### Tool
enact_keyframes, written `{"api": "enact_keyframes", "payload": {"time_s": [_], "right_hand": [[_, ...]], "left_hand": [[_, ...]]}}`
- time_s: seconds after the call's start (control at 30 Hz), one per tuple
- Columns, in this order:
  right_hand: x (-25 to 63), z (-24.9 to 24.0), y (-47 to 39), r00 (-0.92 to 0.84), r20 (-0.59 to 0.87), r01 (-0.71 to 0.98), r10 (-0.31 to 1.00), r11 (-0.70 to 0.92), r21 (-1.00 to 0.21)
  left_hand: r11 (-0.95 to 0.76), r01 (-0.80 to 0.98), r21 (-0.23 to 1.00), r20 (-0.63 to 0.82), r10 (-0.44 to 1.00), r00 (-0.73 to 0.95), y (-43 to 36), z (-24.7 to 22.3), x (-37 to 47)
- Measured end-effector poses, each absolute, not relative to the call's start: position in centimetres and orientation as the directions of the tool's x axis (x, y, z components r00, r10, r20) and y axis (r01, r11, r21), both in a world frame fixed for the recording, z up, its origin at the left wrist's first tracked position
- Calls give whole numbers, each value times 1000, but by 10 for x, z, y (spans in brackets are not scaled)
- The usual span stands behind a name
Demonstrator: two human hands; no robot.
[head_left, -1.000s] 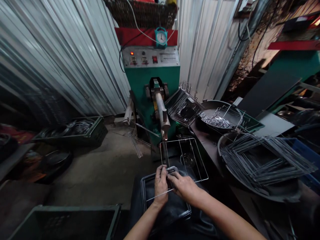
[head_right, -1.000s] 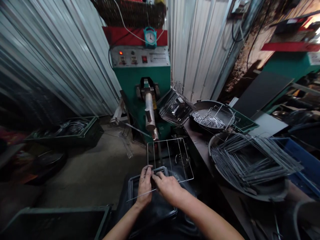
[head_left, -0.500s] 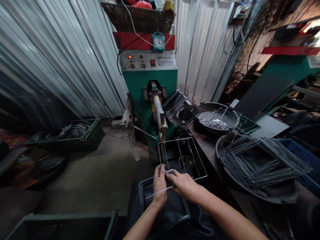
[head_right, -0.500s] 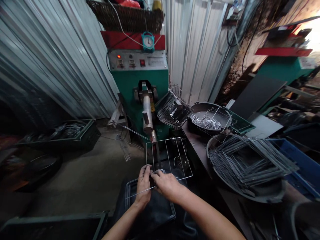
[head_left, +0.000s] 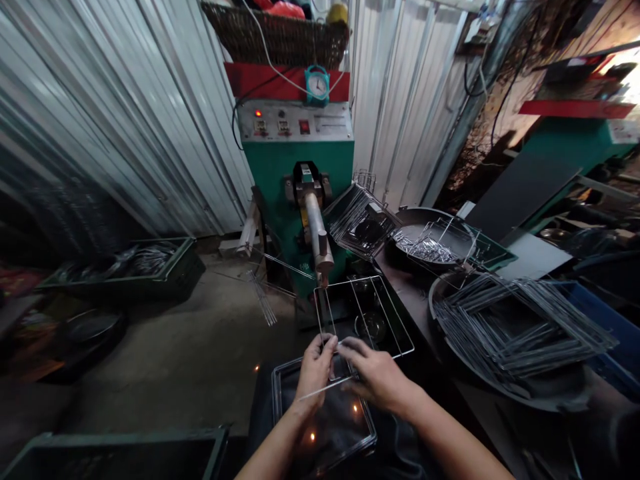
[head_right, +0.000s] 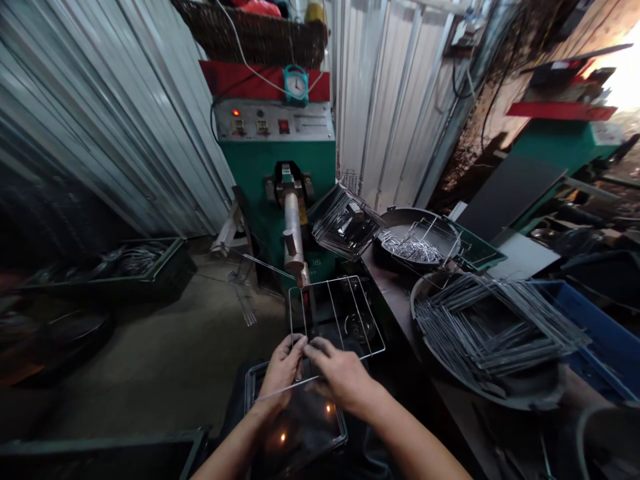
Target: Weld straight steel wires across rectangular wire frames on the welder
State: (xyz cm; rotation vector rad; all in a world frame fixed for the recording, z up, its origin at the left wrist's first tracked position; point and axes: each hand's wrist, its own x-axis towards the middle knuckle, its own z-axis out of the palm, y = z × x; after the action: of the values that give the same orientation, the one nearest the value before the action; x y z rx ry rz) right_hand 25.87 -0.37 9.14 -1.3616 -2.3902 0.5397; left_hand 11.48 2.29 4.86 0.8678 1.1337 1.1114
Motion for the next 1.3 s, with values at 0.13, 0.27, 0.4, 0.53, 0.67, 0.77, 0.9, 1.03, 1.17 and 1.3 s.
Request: {"api": "enact_keyframes", "payload": {"time_s": [0.13,0.27,0.4,0.53,0.67,0.77,0.9,1.03,1.17,1.3], "right_hand": [[311,76,4,87,368,720,926,197,-665],[338,48,23,176,-59,472,983,-137,-871],[328,37,39,51,-259,64,965,-262,-963],[315,49,64,86,-253,-123,964,-242,-962],[309,57,96,67,-246,-155,967,-234,-960],[306,61,118,66,-236,-168,969,-223,-960],[304,68,142,78,-248,-174,966,-232,-957],[304,74,162,69,-264,-200,962,-246,-949],[308,79,177,71,-277,-204,958,-258,-944],[312,79,183,81,-269,-210,960,-247,-946]], "left_hand": [[254,-234,939,-248,967,56,27,46,113],[232,-272,934,-224,973,60,37,42,108],[231,-192,954,-220,972,79,55,41,99],[216,-35,976,-212,973,95,80,49,88],[160,25,987,-161,983,86,108,60,79],[152,22,988,-153,984,87,127,64,76],[141,-1,990,-140,986,87,150,67,76],[132,-31,991,-129,988,89,170,70,79],[160,-78,984,-154,985,79,184,72,86],[164,-126,978,-157,985,70,190,71,93]]}}
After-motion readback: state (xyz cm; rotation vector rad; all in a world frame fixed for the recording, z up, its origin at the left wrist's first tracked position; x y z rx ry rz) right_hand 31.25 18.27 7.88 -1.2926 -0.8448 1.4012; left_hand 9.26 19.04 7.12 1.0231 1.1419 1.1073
